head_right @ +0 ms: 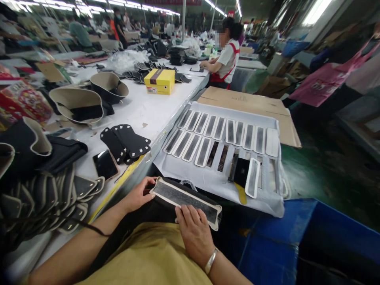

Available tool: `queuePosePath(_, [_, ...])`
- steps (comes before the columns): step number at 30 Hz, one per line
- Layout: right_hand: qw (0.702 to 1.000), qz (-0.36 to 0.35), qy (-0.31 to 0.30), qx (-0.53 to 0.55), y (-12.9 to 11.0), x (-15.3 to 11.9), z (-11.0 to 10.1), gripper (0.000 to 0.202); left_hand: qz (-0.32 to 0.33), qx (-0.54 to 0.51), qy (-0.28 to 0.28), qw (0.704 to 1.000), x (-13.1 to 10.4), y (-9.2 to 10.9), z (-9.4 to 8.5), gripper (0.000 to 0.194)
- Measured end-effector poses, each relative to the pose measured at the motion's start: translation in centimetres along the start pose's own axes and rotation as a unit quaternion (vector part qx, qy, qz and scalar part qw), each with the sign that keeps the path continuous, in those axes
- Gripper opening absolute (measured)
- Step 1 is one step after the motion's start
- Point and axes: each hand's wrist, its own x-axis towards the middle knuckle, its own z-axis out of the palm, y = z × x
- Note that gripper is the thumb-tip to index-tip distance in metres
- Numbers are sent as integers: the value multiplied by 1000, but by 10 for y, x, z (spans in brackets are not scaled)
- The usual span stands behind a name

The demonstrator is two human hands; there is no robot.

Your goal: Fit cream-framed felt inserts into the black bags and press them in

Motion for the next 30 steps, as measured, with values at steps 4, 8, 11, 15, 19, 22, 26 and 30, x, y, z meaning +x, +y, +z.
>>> queuePosePath(4, [999, 39, 10, 1, 10, -26, -16, 40, 18, 111, -21, 993, 2, 1, -9, 46])
queuePosePath(8, [998, 59, -15, 33, 14, -8, -34, 28, 134, 329, -98, 929, 18, 23, -8, 76])
queuePosePath(11, [995, 78, -52, 42, 24, 20, -43, 43, 179, 407, -207, 872, 39, 41, 4, 87])
queuePosePath(15, [988, 81, -120, 57, 39, 48, -41, 71, 190, 450, -266, 831, 60, 52, 17, 87])
queuePosePath(19, [983, 80, -155, 49, 42, 57, -37, 75, 215, 491, -249, 807, 60, 52, 20, 81])
queuePosePath(22, [984, 83, -156, 26, 38, 59, -36, 71, 236, 501, -225, 802, 54, 51, 22, 77])
queuePosePath(26, [985, 94, -143, -12, 29, 64, -36, 65, 251, 506, -195, 802, 52, 47, 26, 76])
queuePosePath(30, [984, 99, -142, -44, 21, 73, -35, 59, 259, 505, -183, 803, 54, 42, 29, 79])
